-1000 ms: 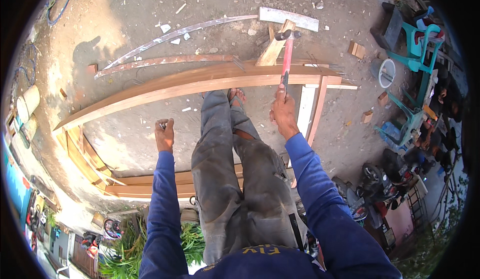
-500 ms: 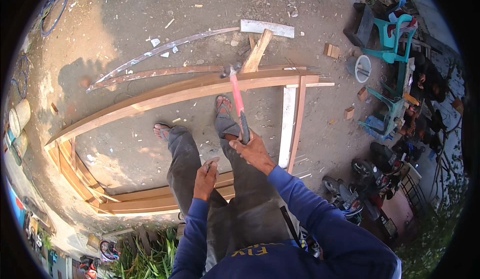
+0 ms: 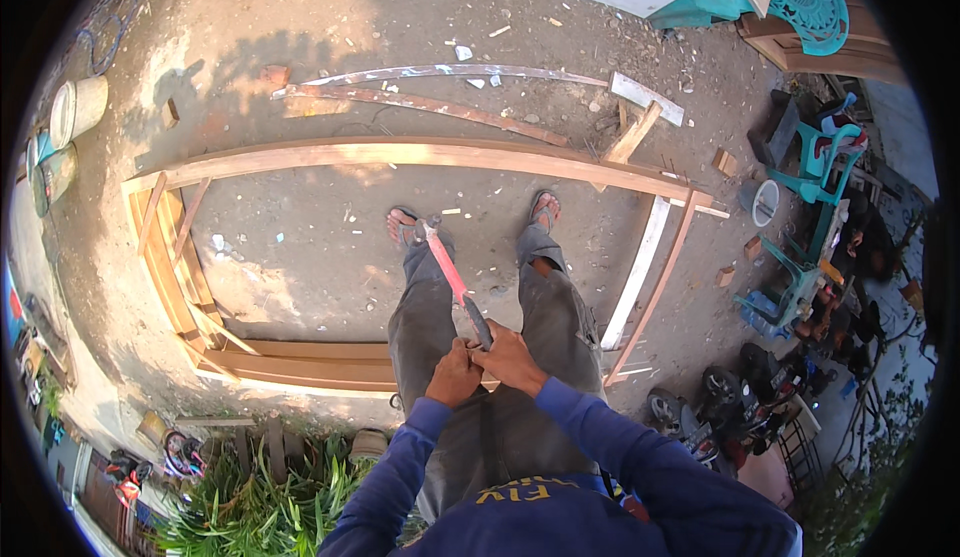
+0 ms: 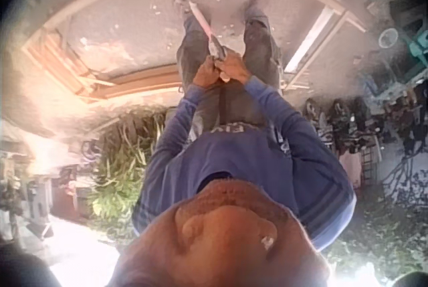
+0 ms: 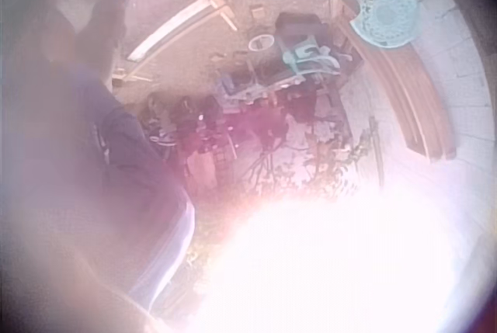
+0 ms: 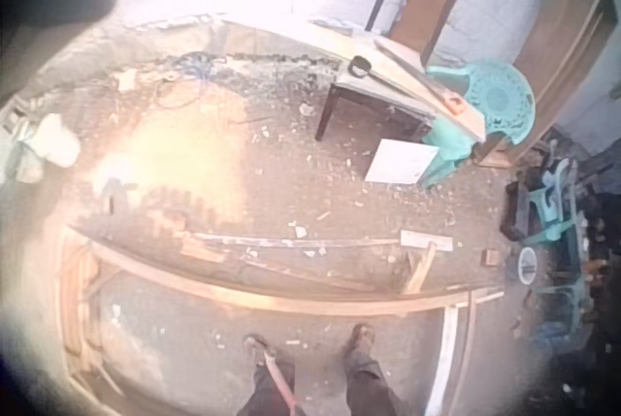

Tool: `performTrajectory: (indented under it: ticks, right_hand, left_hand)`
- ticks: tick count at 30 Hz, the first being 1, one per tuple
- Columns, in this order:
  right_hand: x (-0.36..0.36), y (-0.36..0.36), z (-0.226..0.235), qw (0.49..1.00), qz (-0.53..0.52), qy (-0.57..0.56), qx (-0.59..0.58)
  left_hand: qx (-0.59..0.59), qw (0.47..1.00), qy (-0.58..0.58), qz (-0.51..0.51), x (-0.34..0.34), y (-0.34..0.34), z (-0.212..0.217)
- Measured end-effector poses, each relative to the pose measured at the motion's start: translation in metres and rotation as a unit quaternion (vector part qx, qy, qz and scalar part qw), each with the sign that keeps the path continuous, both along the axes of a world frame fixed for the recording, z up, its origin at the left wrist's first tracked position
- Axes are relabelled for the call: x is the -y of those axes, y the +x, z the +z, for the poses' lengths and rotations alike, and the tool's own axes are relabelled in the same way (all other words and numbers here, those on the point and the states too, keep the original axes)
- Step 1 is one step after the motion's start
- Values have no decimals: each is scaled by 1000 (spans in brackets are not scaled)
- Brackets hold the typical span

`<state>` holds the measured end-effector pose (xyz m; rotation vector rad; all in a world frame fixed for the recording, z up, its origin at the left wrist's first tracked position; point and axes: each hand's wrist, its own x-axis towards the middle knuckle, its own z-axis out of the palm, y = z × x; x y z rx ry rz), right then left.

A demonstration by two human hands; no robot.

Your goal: The person assembles a large wooden frame on the ground by positioning wooden planks and driving nails into the joints using a hammer.

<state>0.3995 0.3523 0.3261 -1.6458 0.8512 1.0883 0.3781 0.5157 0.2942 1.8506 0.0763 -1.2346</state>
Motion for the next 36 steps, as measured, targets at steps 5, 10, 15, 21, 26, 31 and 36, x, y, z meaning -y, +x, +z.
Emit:
performTrajectory:
  ticks: [5, 10, 15, 21, 26, 31, 36]
  right_hand:
    - [-53, 31, -2, 996, 23, 45, 73]
    - [-97, 62, -3, 991, 97, 34, 83]
    - [-116, 83, -5, 990, 109, 17, 84]
    - [-122, 102, -18, 994, 64, 5, 90]
    - [-104, 124, -3, 995, 33, -28, 95]
    - [-77, 146, 13, 991, 5, -47, 123]
    - [-44, 171, 26, 991, -40, -7, 129]
  left_hand:
    - [-17, 1000, 10, -6, -52, 34, 20]
    - [-6, 998, 12, 62, -91, 54, 23]
    - [23, 993, 9, 113, -95, 56, 17]
    - [116, 985, -1, 124, -92, 73, 5]
    - [8, 981, -59, 186, -74, 109, 20]
    - [-2, 978, -97, 186, -61, 125, 13]
    - [-65, 968, -111, 218, -42, 162, 27]
